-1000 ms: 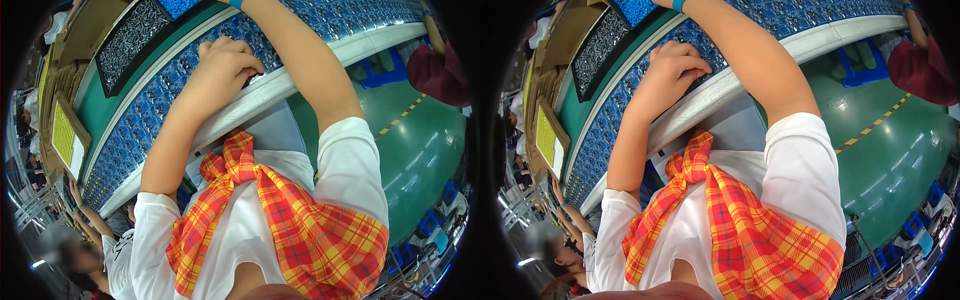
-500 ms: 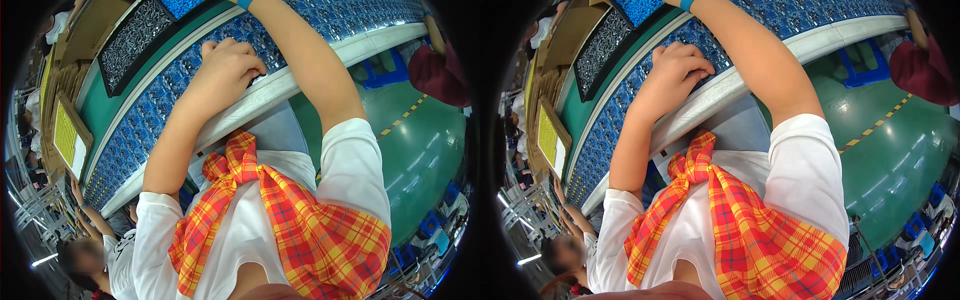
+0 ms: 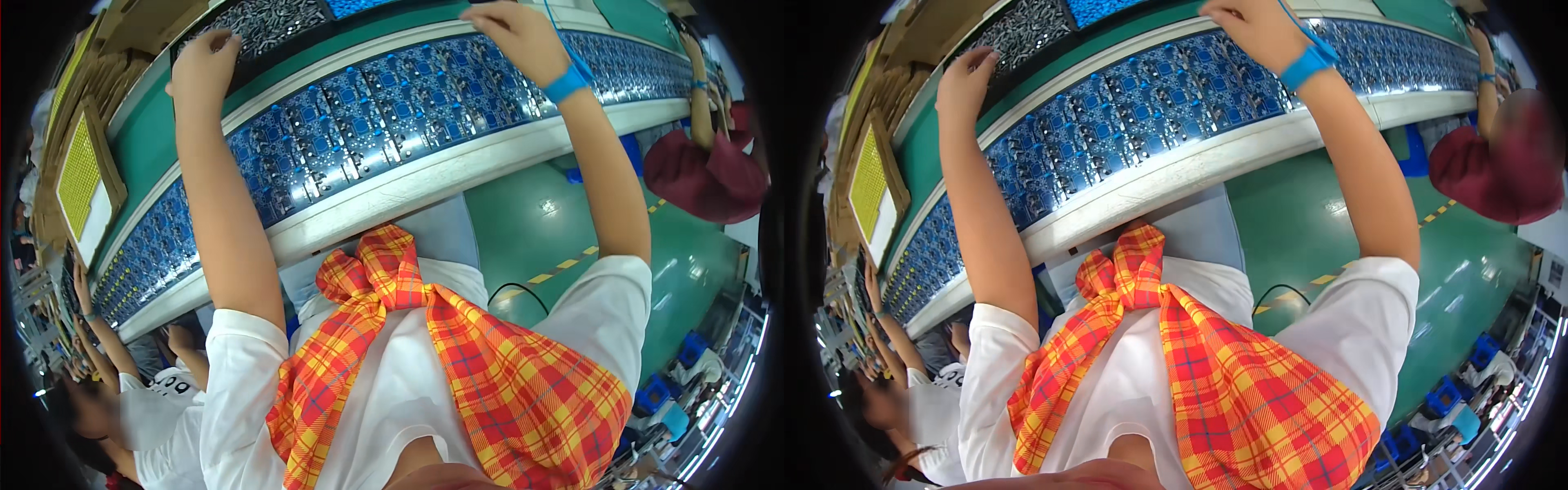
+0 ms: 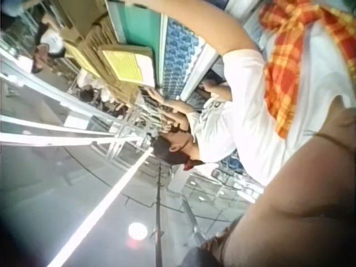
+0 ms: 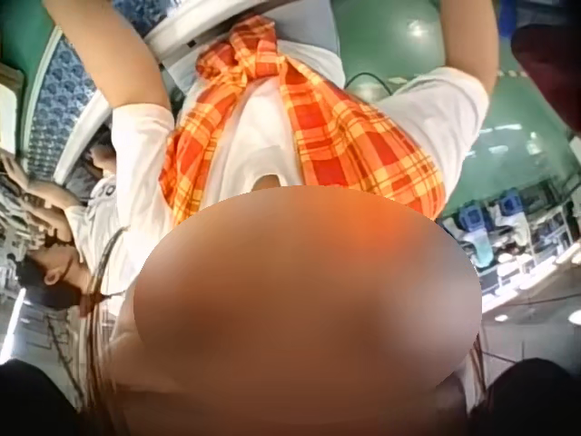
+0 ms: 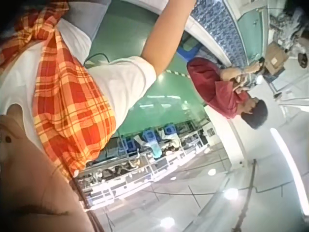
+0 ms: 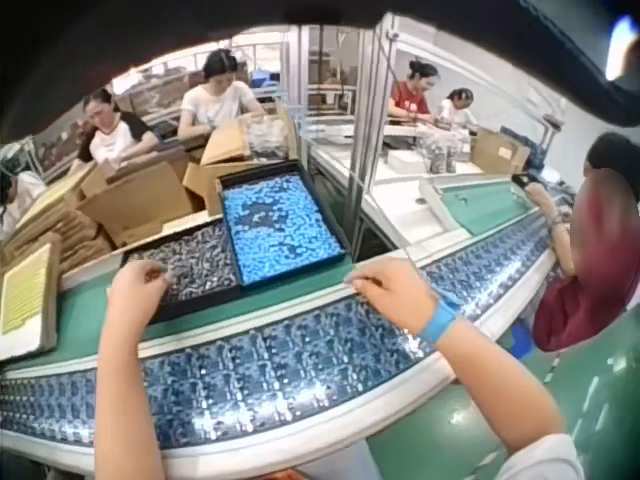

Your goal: The person assembles circuit boards on an assembly line by taking electronic components from trays, inserting them into the boards, and pressing them into place by hand.

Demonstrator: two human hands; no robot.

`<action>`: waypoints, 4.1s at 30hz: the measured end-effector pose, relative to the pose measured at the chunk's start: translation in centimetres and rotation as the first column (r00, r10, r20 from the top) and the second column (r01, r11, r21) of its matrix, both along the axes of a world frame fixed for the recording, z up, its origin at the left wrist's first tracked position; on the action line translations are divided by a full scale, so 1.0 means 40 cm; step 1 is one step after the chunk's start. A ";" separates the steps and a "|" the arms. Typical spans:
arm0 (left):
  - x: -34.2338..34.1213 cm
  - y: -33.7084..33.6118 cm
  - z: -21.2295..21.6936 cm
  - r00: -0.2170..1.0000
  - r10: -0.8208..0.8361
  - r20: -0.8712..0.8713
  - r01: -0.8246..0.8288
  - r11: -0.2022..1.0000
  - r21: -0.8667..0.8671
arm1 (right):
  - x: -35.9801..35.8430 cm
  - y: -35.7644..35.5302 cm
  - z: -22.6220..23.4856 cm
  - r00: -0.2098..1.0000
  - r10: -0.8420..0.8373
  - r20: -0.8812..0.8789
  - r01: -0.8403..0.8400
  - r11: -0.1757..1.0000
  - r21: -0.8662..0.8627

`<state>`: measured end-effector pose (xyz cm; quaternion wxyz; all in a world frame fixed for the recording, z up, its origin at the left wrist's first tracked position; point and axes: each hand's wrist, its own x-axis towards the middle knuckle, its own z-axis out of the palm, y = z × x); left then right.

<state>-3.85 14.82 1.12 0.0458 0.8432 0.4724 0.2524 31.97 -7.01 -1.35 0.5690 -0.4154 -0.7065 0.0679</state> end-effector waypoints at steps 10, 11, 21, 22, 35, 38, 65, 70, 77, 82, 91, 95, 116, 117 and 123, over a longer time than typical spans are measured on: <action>0.017 -0.011 -0.040 0.971 0.151 -0.185 -0.175 0.977 -0.119 | -0.039 -0.040 0.021 0.756 -0.171 0.632 0.481 0.800 -0.359; 0.017 0.000 -0.049 0.978 0.157 -0.136 -0.174 0.977 -0.123 | -0.036 -0.037 0.020 0.730 -0.170 0.662 0.475 0.822 -0.312; 0.089 -0.138 0.045 0.979 0.013 0.205 -0.029 0.997 0.075 | -0.051 -0.019 0.025 0.686 -0.207 0.698 0.534 0.795 -0.289; 0.092 -0.143 0.047 0.980 0.013 0.201 -0.029 0.996 0.079 | -0.049 -0.018 0.030 0.684 -0.190 0.704 0.517 0.807 -0.285; 0.275 -0.288 0.127 0.859 -0.302 0.413 0.468 0.790 -0.395 | -0.034 0.001 0.011 0.637 -0.120 0.761 0.466 0.846 -0.257; 0.331 -0.297 0.124 0.917 -0.212 0.338 0.388 0.672 -0.631 | -0.035 -0.006 0.009 0.631 -0.129 0.765 0.479 0.840 -0.254; 0.375 -0.368 -0.011 0.810 -0.573 0.122 0.585 0.784 -0.208 | -0.099 0.220 0.036 0.923 -0.315 0.223 0.377 0.857 -0.351; 0.385 -0.390 -0.031 0.812 -0.580 -0.060 0.575 0.813 -0.088 | -0.068 0.207 0.046 0.929 -0.319 0.189 0.355 0.911 -0.210; 0.392 -0.394 -0.039 0.798 -0.584 -0.147 0.597 0.799 0.067 | -0.086 0.177 0.085 0.930 -0.318 0.182 0.356 0.901 -0.247; 0.392 -0.416 -0.031 0.794 -0.569 -0.216 0.597 0.796 0.098 | -0.071 0.165 0.113 0.949 -0.307 0.067 0.312 0.899 -0.308; 0.242 -0.170 -0.025 0.977 -0.195 0.087 0.188 0.979 0.085 | -0.039 0.008 0.086 0.918 -0.116 0.381 0.265 0.891 -0.369; 0.110 -0.045 -0.046 0.994 0.108 -0.021 -0.108 0.994 -0.002 | -0.058 -0.075 0.080 0.898 0.044 0.437 0.245 0.777 -0.580; 0.240 -0.198 0.069 0.900 -0.018 0.435 0.148 0.952 -0.268 | -0.064 -0.096 0.052 0.746 -0.029 0.665 0.428 0.786 -0.446; 0.252 -0.226 0.084 0.880 -0.063 0.471 0.240 0.914 -0.327 | -0.065 -0.097 0.055 0.755 -0.026 0.656 0.428 0.777 -0.461; 0.306 -0.310 0.074 0.787 -0.399 0.470 0.524 0.835 -0.168 | -0.071 -0.095 0.058 0.781 -0.023 0.624 0.414 0.767 -0.490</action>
